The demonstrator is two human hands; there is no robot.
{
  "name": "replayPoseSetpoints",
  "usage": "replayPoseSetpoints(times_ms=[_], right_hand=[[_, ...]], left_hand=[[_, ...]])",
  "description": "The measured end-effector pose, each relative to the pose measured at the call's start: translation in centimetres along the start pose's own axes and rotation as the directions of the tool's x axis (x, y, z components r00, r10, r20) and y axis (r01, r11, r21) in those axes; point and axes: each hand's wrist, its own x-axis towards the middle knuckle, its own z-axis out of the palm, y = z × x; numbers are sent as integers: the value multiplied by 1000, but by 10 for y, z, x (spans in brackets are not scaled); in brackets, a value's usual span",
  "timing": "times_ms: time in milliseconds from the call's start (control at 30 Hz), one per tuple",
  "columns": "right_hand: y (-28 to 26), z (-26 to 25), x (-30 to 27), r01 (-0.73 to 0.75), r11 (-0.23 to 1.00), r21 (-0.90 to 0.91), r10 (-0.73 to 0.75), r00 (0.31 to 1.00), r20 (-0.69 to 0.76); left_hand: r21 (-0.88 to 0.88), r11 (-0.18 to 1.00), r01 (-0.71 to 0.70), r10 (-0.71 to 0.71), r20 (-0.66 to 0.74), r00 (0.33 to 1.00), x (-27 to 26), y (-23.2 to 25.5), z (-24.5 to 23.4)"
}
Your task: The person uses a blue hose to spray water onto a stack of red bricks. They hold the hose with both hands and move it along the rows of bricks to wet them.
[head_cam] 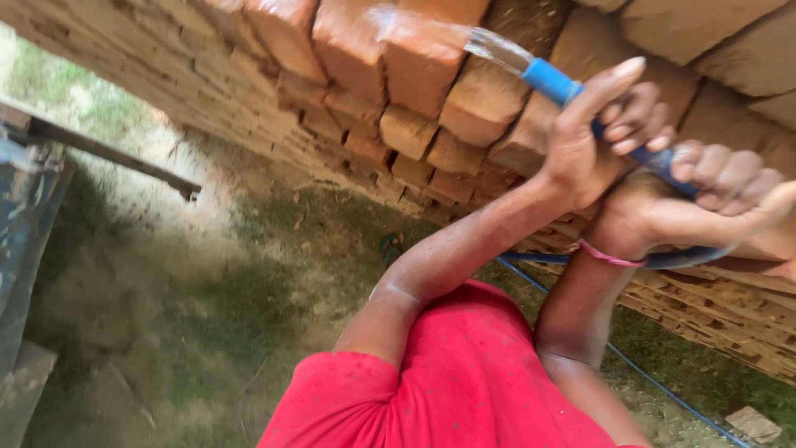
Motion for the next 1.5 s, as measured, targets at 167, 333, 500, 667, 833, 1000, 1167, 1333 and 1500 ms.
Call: replayPoseSetpoints(times_ms=[167, 333, 500, 667, 833, 1000, 1167, 1333, 1500], right_hand=[[-2, 10, -2, -12, 993, 116, 22, 996, -84], [-1, 15, -1, -12, 979, 203, 34, 994, -104], [-1, 31, -4, -44, 973, 226, 82, 983, -162], [-1, 27, -5, -45, 976, 213, 79, 986, -150], [-1, 28, -7, -46, 981, 187, 70, 990, -123], [-1, 30, -6, -40, 978, 204, 73, 985, -155], [-1, 29, -7, -45, 979, 197, 75, 986, -149], [-1, 33, -6, -36, 982, 183, 65, 986, -152], [-1, 33, -4, -49, 976, 213, 83, 985, -154]], left_hand=[[-5, 1000, 22, -23, -20, 1000, -1, 4, 5], [9, 998, 64, -63, -37, 997, 0, 5, 8], [72, 995, 69, -65, -59, 996, -2, 7, 9], [58, 996, 65, -61, -64, 996, -3, 7, 12], [48, 997, 68, -63, -94, 994, -3, 7, 13], [64, 996, 69, -61, -118, 991, -1, 7, 12], [72, 995, 71, -61, -133, 989, 0, 6, 11], [99, 990, 99, -84, -144, 986, 0, 7, 13], [134, 986, 98, -83, -111, 990, -1, 6, 10]])
